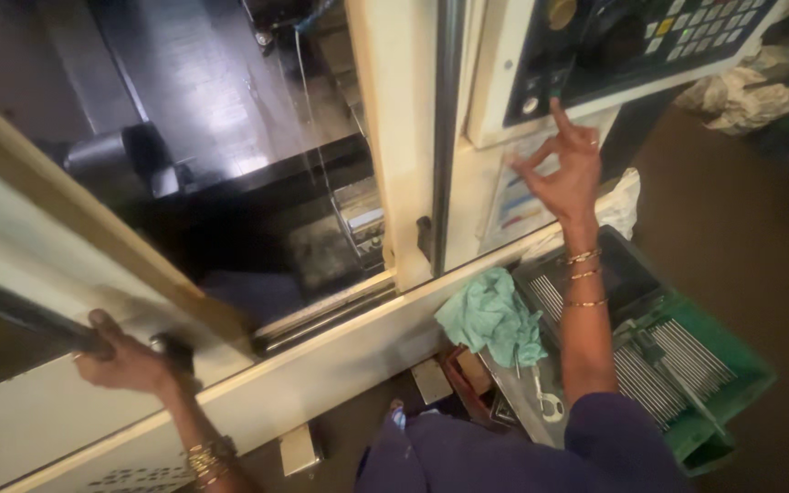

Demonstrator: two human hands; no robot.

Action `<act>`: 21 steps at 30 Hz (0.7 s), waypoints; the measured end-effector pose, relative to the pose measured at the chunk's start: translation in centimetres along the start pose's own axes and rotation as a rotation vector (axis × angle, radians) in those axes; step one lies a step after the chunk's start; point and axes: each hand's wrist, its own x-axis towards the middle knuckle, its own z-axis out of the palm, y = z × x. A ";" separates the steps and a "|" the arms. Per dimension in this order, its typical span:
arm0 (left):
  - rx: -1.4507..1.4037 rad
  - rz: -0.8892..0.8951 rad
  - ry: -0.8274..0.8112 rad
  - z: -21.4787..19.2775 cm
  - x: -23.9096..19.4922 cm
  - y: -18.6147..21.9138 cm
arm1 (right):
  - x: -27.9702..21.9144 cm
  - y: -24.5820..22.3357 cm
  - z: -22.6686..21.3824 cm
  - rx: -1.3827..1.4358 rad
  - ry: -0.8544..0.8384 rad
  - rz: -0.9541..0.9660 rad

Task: The person opens and closes the door of a large industrial machine, then uses a metal rod to interact with internal components. They also handle a caliper-like tool and press buttons on the machine's control panel.

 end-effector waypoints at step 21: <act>-0.179 -0.070 -0.464 10.4 -17.5 4.9 | -4.0 -11.5 13.0 1.081 -0.033 0.422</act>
